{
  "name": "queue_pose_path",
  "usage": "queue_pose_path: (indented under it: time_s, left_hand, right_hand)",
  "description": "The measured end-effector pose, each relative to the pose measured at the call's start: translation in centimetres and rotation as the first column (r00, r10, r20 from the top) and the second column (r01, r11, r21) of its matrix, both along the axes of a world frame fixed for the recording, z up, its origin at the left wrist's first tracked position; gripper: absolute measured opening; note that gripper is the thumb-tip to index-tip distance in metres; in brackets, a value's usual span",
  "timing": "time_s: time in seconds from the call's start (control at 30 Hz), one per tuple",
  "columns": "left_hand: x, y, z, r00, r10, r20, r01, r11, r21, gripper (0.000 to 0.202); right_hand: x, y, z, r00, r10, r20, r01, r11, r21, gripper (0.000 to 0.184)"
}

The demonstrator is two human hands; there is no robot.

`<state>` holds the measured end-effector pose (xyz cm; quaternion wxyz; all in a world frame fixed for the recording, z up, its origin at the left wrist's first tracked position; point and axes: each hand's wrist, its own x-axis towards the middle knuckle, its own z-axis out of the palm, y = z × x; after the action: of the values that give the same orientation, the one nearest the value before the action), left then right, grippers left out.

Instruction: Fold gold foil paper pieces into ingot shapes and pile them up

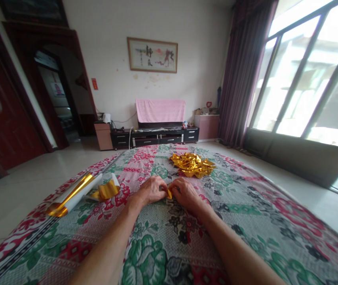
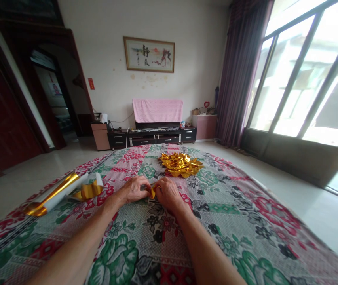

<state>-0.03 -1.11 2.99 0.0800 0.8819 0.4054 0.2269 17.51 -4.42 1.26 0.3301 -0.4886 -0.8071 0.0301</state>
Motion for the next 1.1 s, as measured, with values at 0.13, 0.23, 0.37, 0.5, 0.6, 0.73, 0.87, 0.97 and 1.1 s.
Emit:
queue_pose_path:
  time_s: [0.13, 0.23, 0.37, 0.5, 0.6, 0.73, 0.87, 0.97, 1.1]
  left_hand:
    - [-0.15, 0.34, -0.25, 1.000, -0.012, 0.013, 0.011, 0.999, 0.039, 0.016]
    - [-0.29, 0.56, -0.37, 0.999, -0.030, 0.019, 0.029, 0.999, 0.042, 0.016]
    - [-0.36, 0.59, -0.31, 0.997, -0.080, -0.007, 0.080, 0.997, 0.008, 0.015]
    - [-0.40, 0.36, -0.09, 0.999, -0.052, 0.001, 0.051, 0.999, 0.017, 0.022]
    - [-0.51, 0.25, 0.05, 1.000, -0.009, 0.006, 0.009, 1.000, -0.001, 0.021]
    - [-0.55, 0.04, 0.21, 0.999, 0.005, 0.040, -0.005, 1.000, -0.019, 0.024]
    - [-0.46, -0.28, 0.35, 0.990, 0.046, 0.131, -0.036, 0.996, -0.080, 0.036]
    - [-0.55, -0.18, 0.27, 0.988, 0.034, 0.148, -0.018, 0.994, -0.108, 0.028]
    - [-0.66, 0.24, -0.03, 0.994, -0.039, 0.097, 0.043, 0.998, -0.038, 0.020]
  right_hand:
    - [0.07, 0.22, -0.42, 0.998, -0.067, 0.002, 0.067, 0.998, 0.006, 0.013]
    - [0.04, 0.14, -0.43, 0.993, -0.115, 0.001, 0.115, 0.993, 0.004, 0.011]
    - [-0.08, -0.11, -0.29, 0.998, -0.069, -0.011, 0.070, 0.997, 0.024, 0.025]
    - [-0.13, -0.23, -0.21, 1.000, -0.002, 0.011, 0.002, 1.000, 0.014, 0.039]
    - [-0.13, -0.25, -0.07, 0.999, 0.027, 0.043, -0.026, 1.000, -0.011, 0.032]
    - [-0.25, -0.29, 0.19, 0.998, 0.017, 0.052, -0.017, 1.000, -0.008, 0.026]
    - [-0.32, -0.28, 0.20, 0.998, -0.014, 0.063, 0.014, 1.000, -0.004, 0.022]
    - [-0.32, -0.20, 0.09, 0.997, -0.026, 0.074, 0.026, 1.000, 0.000, 0.021]
    - [-0.32, -0.06, -0.07, 0.997, -0.036, 0.068, 0.036, 0.999, 0.004, 0.021]
